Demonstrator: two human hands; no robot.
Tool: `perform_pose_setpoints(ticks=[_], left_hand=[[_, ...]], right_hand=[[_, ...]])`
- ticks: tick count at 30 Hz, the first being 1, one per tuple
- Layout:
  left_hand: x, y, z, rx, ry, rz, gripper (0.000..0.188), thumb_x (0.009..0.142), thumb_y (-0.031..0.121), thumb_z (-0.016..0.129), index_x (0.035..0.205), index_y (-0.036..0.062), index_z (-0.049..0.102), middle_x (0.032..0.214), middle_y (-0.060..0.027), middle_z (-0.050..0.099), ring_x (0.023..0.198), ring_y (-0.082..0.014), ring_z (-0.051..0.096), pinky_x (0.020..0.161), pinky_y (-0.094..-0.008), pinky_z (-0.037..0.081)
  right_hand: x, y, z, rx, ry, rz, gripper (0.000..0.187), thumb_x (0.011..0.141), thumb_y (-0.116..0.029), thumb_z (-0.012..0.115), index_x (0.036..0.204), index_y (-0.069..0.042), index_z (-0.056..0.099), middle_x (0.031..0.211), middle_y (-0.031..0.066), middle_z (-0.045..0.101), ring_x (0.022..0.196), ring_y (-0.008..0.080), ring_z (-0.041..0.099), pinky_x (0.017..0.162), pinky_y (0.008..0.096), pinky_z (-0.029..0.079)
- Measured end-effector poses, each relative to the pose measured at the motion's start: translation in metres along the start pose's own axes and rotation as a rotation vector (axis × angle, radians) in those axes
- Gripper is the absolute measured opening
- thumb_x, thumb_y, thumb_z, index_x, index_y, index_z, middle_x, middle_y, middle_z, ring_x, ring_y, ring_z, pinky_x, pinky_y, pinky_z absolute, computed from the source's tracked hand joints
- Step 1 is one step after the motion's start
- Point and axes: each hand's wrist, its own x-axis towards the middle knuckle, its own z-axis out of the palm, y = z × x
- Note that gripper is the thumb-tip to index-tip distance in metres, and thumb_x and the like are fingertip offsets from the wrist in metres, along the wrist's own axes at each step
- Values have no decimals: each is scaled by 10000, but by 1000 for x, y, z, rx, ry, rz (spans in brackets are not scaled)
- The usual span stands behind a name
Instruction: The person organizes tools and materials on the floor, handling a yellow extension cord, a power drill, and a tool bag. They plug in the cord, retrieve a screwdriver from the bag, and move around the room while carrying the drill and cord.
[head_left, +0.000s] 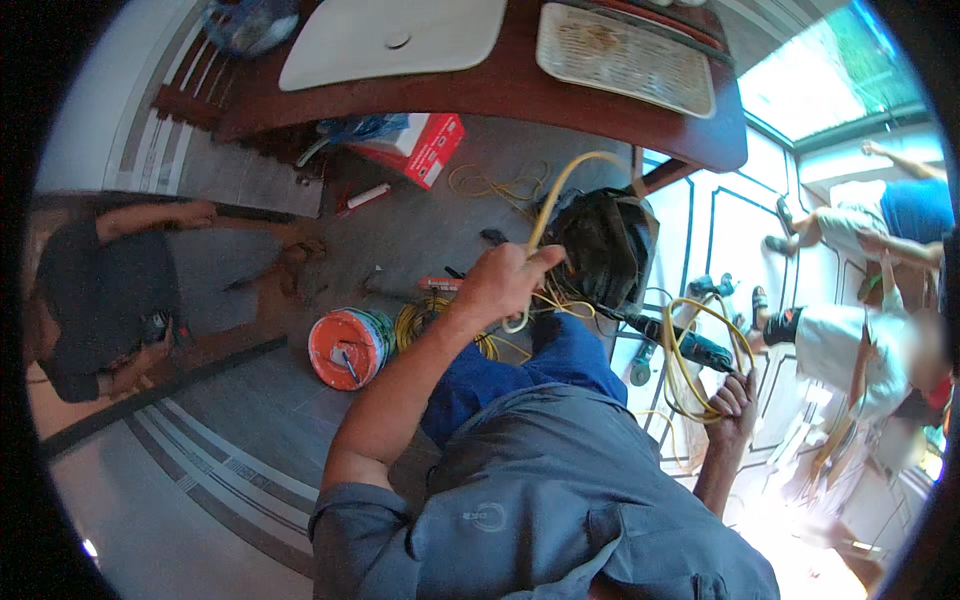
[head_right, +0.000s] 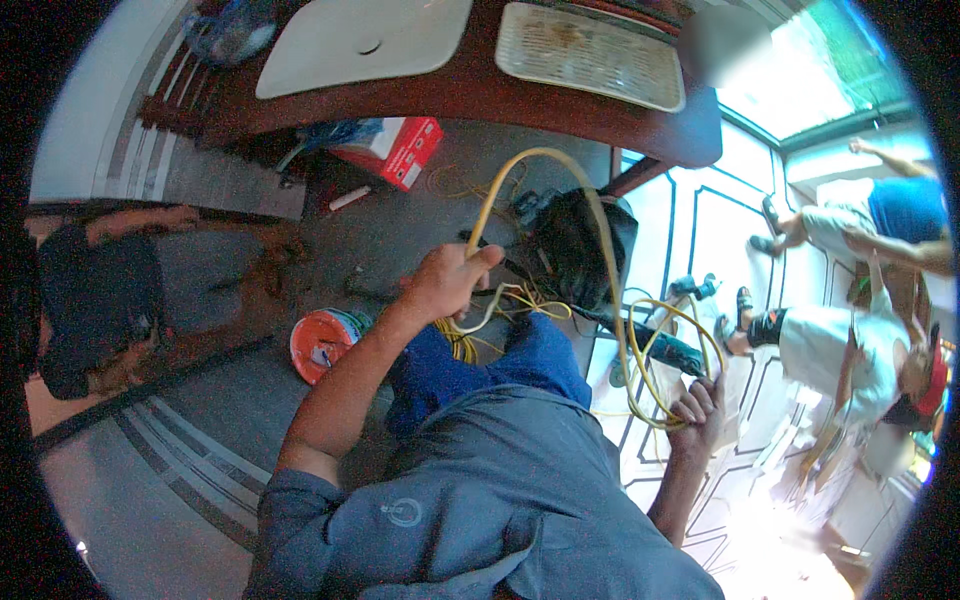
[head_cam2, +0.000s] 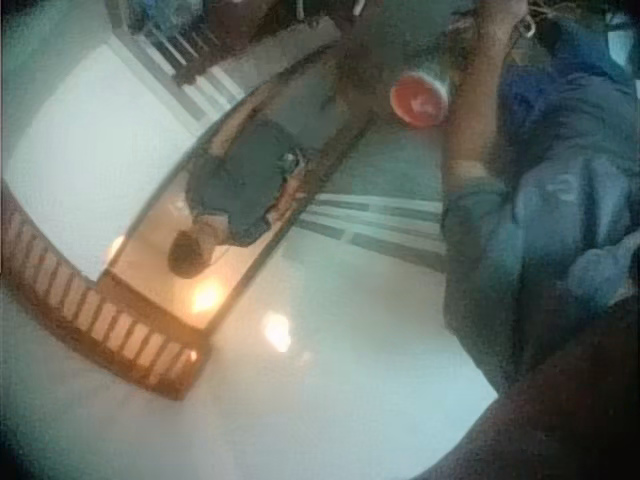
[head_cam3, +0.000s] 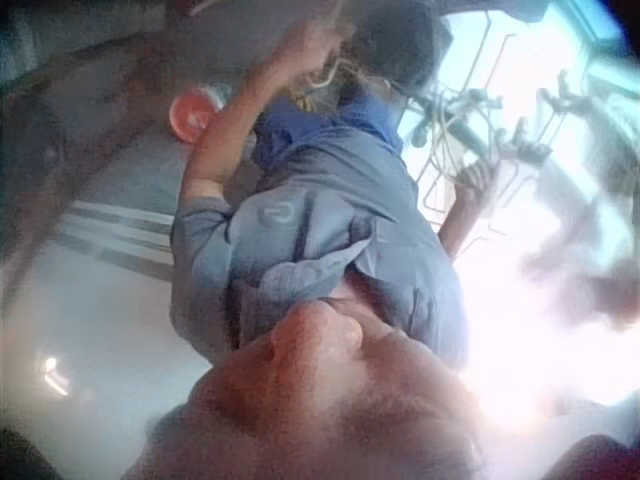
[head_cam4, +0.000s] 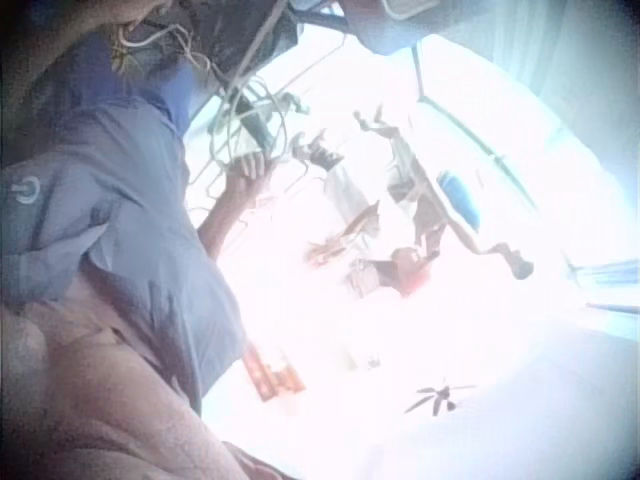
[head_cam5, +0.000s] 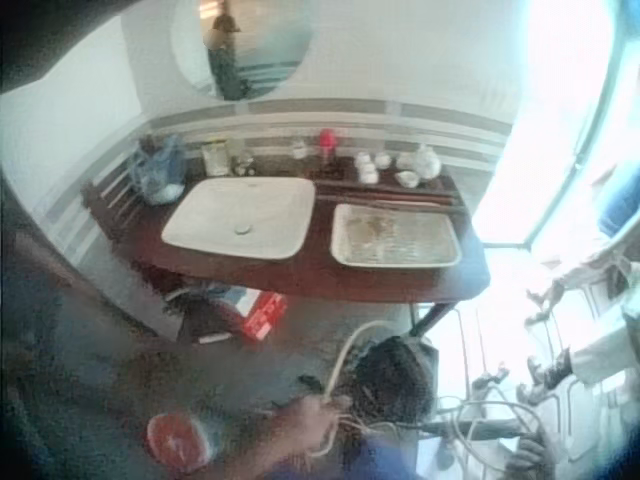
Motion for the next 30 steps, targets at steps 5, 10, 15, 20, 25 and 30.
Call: perform_pose_setpoints(ticks=[5,10,15,20,25,30], left_hand=[[-8,-31,24,-105,36,-178,711,1004,662,457,786,12,643,489,-20,488,350,-150,488,367,-301,400],[-18,-33,56,-602,86,-100,664,1032,629,417,812,47,647,466,9,388,322,-114,368,330,-284,318],[-29,-3,69,-1178,-220,-224,632,1041,598,413,833,61,672,468,8,368,315,-123,340,326,-287,290],[-73,89,83,-1397,-465,-232,635,1050,593,376,738,93,613,492,-10,377,351,-165,344,391,-330,315],[-128,141,122,-1459,-784,-26,599,1055,596,349,787,99,551,545,-26,391,425,-171,390,464,-351,346],[-162,194,201,-1505,-968,-8,579,1061,593,335,786,113,509,588,-29,434,477,-165,442,512,-348,374]], right_hand=[[-12,-15,-34,78,-20,-50,381,1102,-417,418,861,-133,496,584,-55,378,444,68,365,472,256,349],[-28,-20,-54,27,-179,-169,417,1115,-400,380,1032,-46,584,586,-37,372,452,71,365,493,253,367],[-44,-18,-67,-30,-240,-320,329,1104,-228,378,1180,17,585,631,-40,375,463,76,372,483,255,351],[-62,-3,-32,-246,-11,-444,241,1110,-268,417,1076,-85,570,629,-77,362,437,34,326,442,227,325],[-54,20,-33,-537,-3,-474,361,1041,-498,529,991,-141,546,602,-45,441,448,63,387,459,256,374],[-33,22,-70,-933,-213,-597,478,1000,-581,552,924,-110,569,670,48,594,538,165,556,574,323,467]])
